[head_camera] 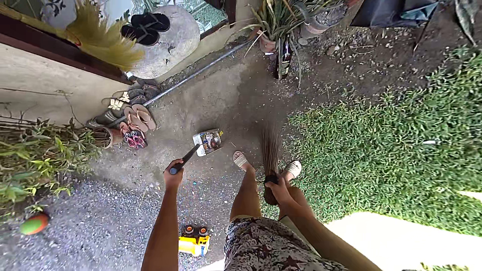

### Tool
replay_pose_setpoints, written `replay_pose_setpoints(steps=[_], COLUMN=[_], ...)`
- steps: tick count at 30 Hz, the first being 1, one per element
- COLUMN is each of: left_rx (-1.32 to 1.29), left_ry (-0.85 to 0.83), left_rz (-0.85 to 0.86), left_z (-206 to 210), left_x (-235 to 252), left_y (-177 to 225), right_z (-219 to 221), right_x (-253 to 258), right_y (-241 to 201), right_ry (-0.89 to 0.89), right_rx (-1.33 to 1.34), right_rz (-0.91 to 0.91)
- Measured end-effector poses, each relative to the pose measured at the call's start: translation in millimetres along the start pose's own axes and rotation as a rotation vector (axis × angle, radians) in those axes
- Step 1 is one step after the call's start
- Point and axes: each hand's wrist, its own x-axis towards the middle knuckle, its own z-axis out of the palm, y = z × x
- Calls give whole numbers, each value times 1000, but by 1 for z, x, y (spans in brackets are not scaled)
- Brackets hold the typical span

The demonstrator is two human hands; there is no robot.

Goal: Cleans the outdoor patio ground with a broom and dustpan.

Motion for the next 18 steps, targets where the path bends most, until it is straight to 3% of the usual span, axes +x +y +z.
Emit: replay_pose_setpoints(steps=[3, 8, 10, 15, 18], left_rx=[49, 34, -16, -107, -155], left_ry=[-43, -38, 13, 87, 138], left_rz=[17, -93, -121, -201, -241], left_z=[7, 26, 27, 20, 16], left_x=[-9, -26, -31, -49, -59], left_y=[-8, -29, -44, -64, -69], right_z=[30, 87, 100, 63, 22], right_x=[8, 12, 2, -28, -57], right_y=[10, 22, 22, 22, 12], right_ry=[-39, -230, -330, -544, -565], right_rx=[62, -340, -346, -101, -223], right_rz=[92, 187, 206, 235, 133])
